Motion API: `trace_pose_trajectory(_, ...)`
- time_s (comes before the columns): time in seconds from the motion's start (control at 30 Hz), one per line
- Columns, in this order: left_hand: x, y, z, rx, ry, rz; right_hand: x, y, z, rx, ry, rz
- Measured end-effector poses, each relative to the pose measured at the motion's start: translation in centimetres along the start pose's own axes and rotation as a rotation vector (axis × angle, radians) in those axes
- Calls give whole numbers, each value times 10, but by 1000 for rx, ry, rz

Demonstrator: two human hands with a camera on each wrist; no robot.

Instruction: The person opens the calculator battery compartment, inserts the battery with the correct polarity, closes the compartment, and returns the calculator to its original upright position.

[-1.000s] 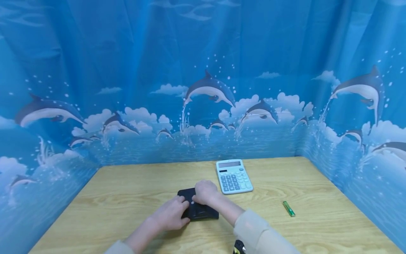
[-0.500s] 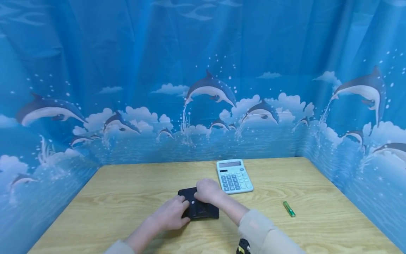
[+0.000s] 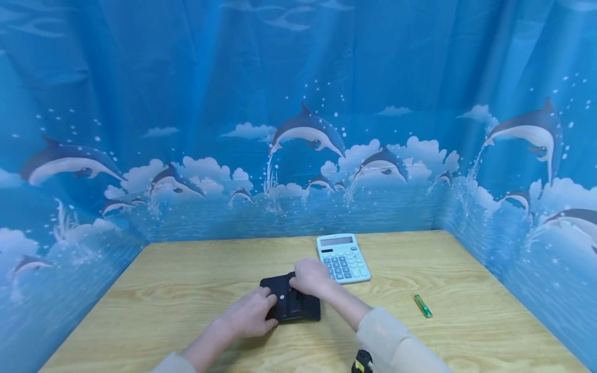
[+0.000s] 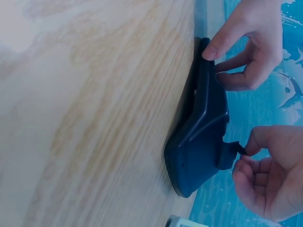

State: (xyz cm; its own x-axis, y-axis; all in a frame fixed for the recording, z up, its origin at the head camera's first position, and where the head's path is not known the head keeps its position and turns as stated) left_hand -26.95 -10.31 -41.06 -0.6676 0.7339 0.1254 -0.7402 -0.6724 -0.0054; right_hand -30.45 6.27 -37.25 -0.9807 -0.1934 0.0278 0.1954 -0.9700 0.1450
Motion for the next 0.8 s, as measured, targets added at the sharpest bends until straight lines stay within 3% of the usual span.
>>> trace_pose_trajectory(0.17,-1,-1,1,-3,0,-2,2,-6,-1,80,24,7)
trace_pose_trajectory(0.47,-1,1,0,-2,-3,11,2,-21,4,346,121,-54)
trace_pose_trajectory(0.8,-1,1,0,2,-14,2,-1,-43,11,517,84,58)
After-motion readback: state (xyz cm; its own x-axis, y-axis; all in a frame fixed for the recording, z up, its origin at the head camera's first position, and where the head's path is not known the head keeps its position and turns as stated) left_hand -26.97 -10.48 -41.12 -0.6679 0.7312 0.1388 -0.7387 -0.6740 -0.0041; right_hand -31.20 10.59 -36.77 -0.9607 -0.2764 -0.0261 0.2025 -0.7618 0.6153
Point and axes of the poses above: each hand's wrist, its own x-axis towards the middle knuckle, its own z-axis out of the back of the hand, y = z × x, the point moved 1 cm from there along x, towards the middle knuckle, and after that the axes turned 3 degrees about -z, right-handed, at the moved point
